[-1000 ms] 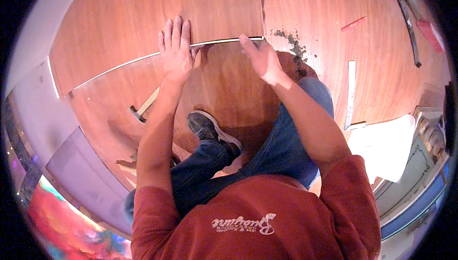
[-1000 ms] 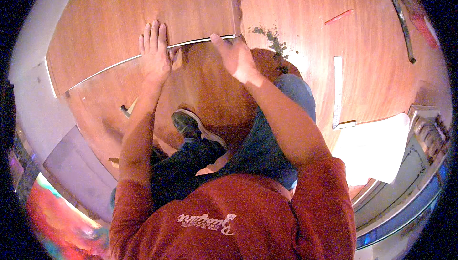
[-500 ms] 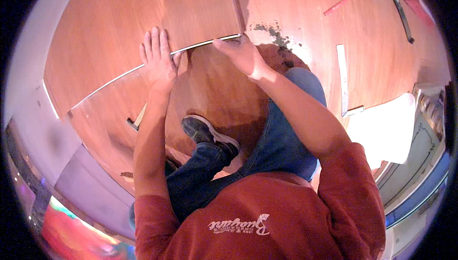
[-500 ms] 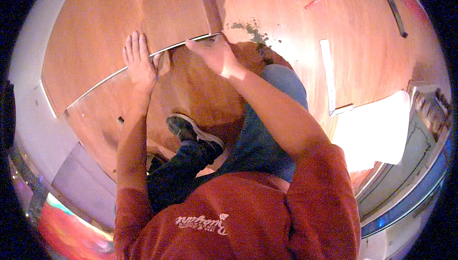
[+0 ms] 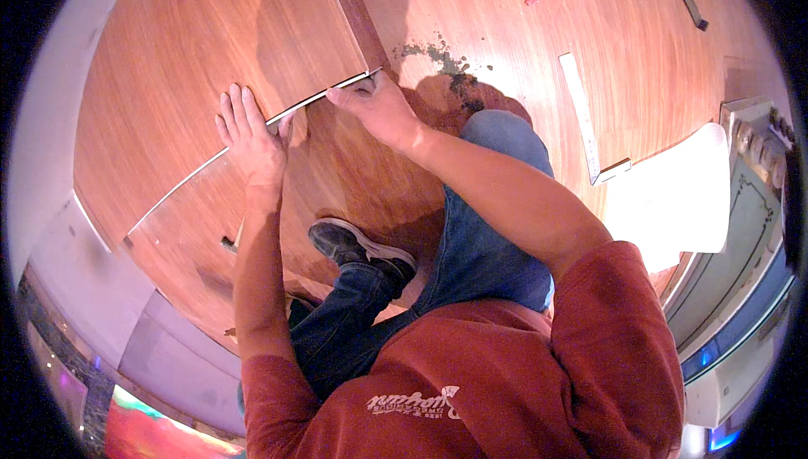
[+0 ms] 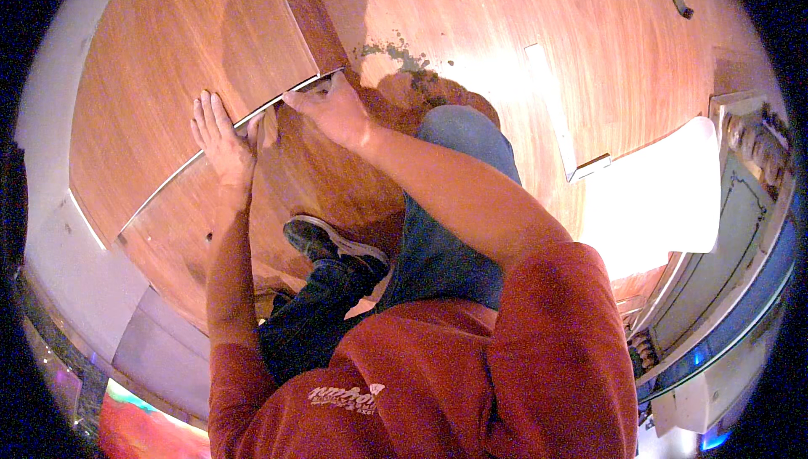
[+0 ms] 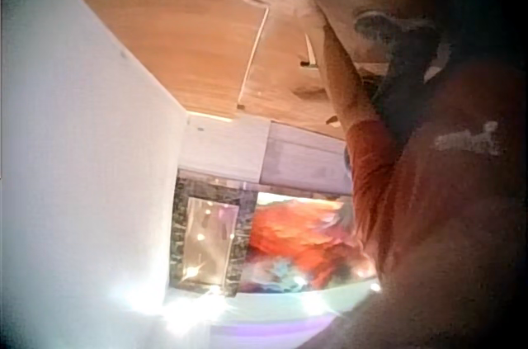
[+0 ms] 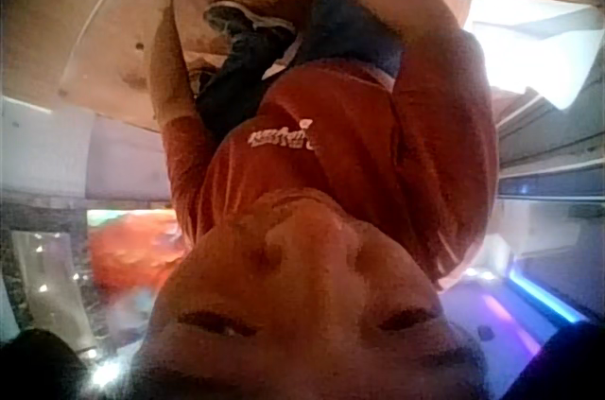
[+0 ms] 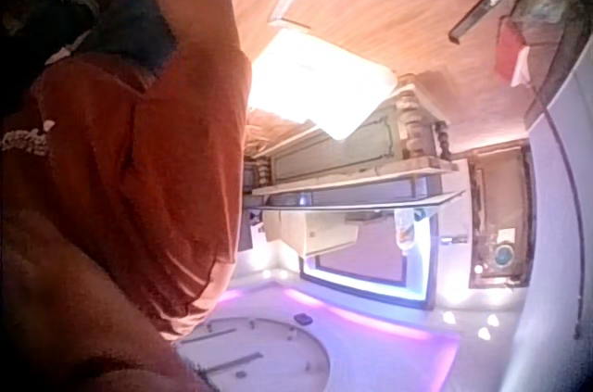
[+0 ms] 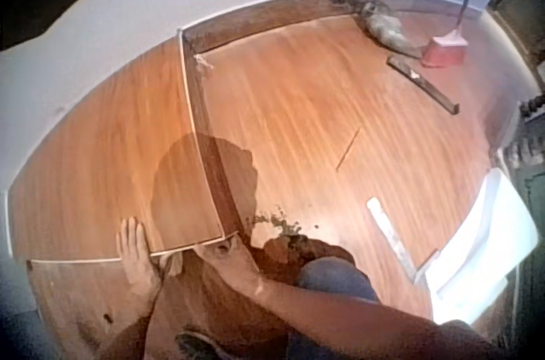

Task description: The person installs wooden laminate flooring planks in a room. They align the planks, use a hammer to tap them into place, and use a speed square to measure and mark a plank for cutting.

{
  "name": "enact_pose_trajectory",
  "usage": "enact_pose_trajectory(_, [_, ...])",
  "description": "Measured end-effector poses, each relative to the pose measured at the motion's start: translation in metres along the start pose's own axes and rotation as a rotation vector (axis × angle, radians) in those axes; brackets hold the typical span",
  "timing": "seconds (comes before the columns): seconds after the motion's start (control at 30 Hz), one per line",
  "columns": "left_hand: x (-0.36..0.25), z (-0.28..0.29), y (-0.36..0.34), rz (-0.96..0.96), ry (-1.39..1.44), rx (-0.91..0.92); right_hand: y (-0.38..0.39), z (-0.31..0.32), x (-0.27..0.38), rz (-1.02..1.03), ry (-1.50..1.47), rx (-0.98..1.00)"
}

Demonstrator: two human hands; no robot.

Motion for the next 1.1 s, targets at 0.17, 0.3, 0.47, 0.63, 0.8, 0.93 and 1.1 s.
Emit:
enact_pose_trajectory(0.17, [0.001, -0.005, 0.003, 0.022, -0.029, 0.009, 0.003, -0.002, 0.006, 0.011, -0.025, 0.000])
enact_pose_trajectory(0.3, [0.002, -0.005, 0.001, 0.024, -0.020, -0.006, 0.010, -0.002, 0.020, 0.038, -0.025, -0.005])
enact_pose_trajectory(0.47, [0.003, -0.003, 0.001, 0.060, 0.003, -0.003, 0.007, -0.004, 0.018, 0.066, -0.012, 0.021])
enact_pose_trajectory(0.63, [0.002, -0.002, 0.000, 0.086, 0.018, -0.025, 0.012, -0.004, 0.023, 0.071, -0.007, 0.007])
enact_pose_trajectory(0.8, [0.001, 0.000, -0.001, 0.101, 0.016, 0.016, 0.013, -0.006, 0.027, -0.006, 0.042, 0.118])
enact_pose_trajectory(0.93, [0.001, -0.003, 0.001, 0.083, 0.006, -0.004, 0.012, -0.006, 0.027, 0.029, 0.075, 0.084])
enact_pose_trajectory(1.1, [-0.002, -0.001, 0.000, 0.064, 0.008, -0.012, 0.015, -0.002, 0.033, 0.001, 0.120, 0.099])
Point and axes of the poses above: each hand's wrist, its own y-axis away from the middle knuckle, its own z-axis out of the back of the hand, x = y × z, the point moved 7 cm from there along -y, towards the middle knuckle, and after that the axes turned 11 degrees about -z, right-handed, at the moved point
